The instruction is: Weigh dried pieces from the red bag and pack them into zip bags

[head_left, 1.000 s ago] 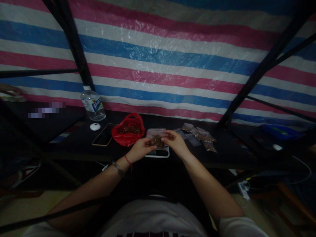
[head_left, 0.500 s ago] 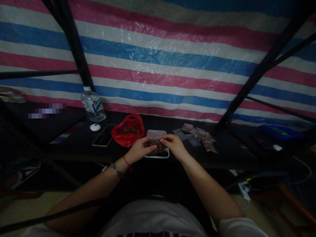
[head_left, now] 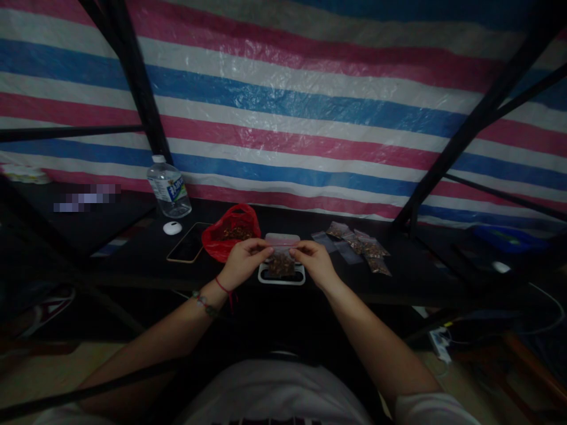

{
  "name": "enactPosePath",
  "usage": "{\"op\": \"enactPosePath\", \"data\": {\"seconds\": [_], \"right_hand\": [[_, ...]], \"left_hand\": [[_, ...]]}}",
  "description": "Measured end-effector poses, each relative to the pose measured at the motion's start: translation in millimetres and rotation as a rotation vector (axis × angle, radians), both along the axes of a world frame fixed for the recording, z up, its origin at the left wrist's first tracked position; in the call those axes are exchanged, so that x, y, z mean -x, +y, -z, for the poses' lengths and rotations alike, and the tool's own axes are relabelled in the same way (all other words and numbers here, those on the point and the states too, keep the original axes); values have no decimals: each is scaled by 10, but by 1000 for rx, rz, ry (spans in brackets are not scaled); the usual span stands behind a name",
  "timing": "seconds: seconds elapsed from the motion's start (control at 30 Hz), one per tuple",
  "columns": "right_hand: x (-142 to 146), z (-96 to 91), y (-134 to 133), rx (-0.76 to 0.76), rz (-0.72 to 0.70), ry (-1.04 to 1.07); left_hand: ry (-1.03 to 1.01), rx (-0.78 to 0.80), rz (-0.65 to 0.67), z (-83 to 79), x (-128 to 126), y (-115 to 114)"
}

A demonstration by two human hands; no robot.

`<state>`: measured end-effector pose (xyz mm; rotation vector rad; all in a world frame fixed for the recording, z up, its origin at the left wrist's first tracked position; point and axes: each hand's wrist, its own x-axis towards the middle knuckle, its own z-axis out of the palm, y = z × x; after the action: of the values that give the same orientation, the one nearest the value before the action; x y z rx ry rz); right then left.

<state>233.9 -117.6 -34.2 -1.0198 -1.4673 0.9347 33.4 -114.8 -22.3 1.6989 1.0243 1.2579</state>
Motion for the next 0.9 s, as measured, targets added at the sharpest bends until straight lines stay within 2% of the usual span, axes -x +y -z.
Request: {"op": "enactPosePath", "data": {"seconds": [0.27, 0.53, 0.9], "right_hand": [[8, 5, -10, -35, 24, -4], [13, 2, -36, -74, 54, -46], [68, -97, -128, -120, 7, -95]], "left_hand": [[94, -76, -15, -31, 44, -17], [56, -82, -1, 4, -12, -49], [115, -120, 22, -14, -40, -120]]}}
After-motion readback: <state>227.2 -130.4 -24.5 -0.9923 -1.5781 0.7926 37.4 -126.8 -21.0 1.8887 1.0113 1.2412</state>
